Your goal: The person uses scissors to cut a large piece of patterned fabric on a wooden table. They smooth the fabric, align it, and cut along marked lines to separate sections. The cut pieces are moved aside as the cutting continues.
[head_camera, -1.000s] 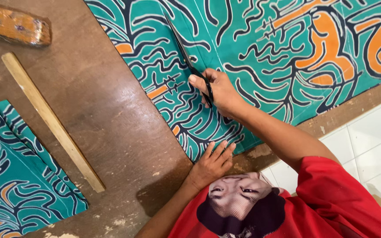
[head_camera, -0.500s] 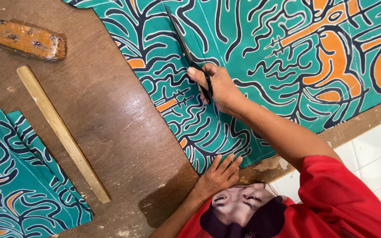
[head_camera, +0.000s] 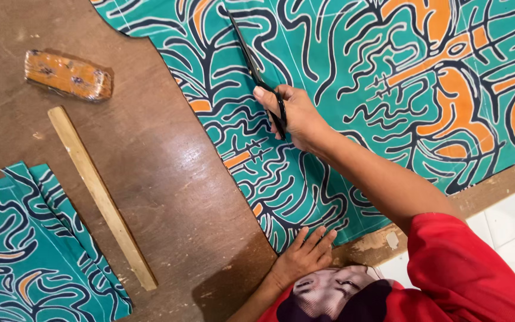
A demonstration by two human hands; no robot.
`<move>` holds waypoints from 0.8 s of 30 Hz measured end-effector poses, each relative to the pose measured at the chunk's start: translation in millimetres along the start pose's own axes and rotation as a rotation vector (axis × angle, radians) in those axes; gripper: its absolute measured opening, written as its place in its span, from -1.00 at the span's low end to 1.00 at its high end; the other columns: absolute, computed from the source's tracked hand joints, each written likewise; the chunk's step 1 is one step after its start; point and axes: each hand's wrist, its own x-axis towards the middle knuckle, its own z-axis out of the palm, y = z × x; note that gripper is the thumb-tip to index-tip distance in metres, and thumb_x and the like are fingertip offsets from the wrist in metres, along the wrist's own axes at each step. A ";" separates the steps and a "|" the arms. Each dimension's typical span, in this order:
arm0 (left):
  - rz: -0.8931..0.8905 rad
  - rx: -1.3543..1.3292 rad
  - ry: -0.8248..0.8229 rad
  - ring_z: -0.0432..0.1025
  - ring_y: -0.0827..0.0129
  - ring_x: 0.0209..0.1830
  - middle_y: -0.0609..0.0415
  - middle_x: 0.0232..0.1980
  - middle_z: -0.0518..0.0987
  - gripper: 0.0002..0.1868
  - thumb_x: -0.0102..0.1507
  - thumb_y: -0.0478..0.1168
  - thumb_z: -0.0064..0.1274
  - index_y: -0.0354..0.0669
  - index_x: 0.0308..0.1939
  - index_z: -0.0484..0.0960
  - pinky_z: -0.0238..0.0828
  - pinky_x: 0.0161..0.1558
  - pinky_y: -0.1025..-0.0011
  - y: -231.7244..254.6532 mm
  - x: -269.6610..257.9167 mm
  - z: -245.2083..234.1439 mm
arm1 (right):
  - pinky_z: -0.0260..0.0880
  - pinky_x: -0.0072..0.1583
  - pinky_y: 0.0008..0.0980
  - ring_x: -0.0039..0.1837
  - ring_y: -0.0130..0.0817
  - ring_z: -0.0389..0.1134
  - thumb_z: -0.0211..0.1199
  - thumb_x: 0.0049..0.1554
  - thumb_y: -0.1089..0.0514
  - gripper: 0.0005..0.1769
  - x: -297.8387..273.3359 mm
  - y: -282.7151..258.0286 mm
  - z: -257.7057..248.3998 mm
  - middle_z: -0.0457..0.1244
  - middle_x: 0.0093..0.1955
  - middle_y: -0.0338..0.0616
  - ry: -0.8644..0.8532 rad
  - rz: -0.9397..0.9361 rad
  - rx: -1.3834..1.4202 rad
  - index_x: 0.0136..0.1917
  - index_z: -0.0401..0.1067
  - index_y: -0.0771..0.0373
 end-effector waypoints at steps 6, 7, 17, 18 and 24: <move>-0.008 -0.040 -0.015 0.17 0.11 0.63 0.04 0.60 0.33 -0.90 0.44 -0.08 -0.03 0.05 -0.09 0.44 -0.10 0.60 -0.01 1.3 -1.1 -0.1 | 0.12 -0.48 -0.49 -0.48 -0.51 0.17 0.40 0.08 -0.20 -0.54 1.3 -4.5 2.9 0.16 -0.48 -0.29 -0.020 -0.034 -0.013 -0.18 0.41 0.25; -0.012 -0.023 -0.006 0.18 0.12 0.63 0.05 0.60 0.33 -0.90 0.44 -0.08 -0.03 0.06 -0.09 0.44 -0.10 0.61 0.00 1.3 -1.0 0.2 | 0.11 -0.49 -0.49 -0.48 -0.51 0.17 0.40 0.08 -0.20 -0.53 3.1 -6.6 4.1 0.16 -0.49 -0.28 -0.021 -0.033 -0.019 -0.19 0.40 0.25; -0.023 -0.001 0.013 0.16 0.16 0.66 0.12 0.60 0.35 -0.86 0.47 -0.07 -0.03 0.09 -0.15 0.40 -0.13 0.63 0.01 3.4 -2.6 7.3 | 0.13 -0.51 -0.51 -0.52 -0.52 0.14 0.38 0.10 -0.22 -0.52 30.2 -33.3 14.9 0.12 -0.47 -0.33 -0.002 -0.042 -0.043 -0.18 0.35 0.22; -0.025 -0.006 0.017 0.15 0.16 0.66 0.12 0.60 0.35 -0.85 0.47 -0.06 -0.03 0.09 -0.16 0.40 -0.14 0.64 0.01 3.5 -3.1 8.2 | 0.13 -0.51 -0.51 -0.51 -0.53 0.14 0.38 0.10 -0.22 -0.52 29.7 -33.3 15.2 0.13 -0.47 -0.33 -0.015 -0.056 -0.032 -0.18 0.35 0.22; -0.029 0.022 0.053 0.13 0.16 0.66 0.12 0.60 0.35 -0.82 0.51 -0.05 -0.07 0.09 -0.18 0.40 -0.14 0.65 0.01 3.9 -3.1 13.4 | 0.16 -0.49 -0.54 -0.50 -0.54 0.18 0.37 0.09 -0.25 -0.49 44.6 -46.4 20.5 0.14 -0.47 -0.33 0.035 -0.031 -0.081 -0.20 0.35 0.22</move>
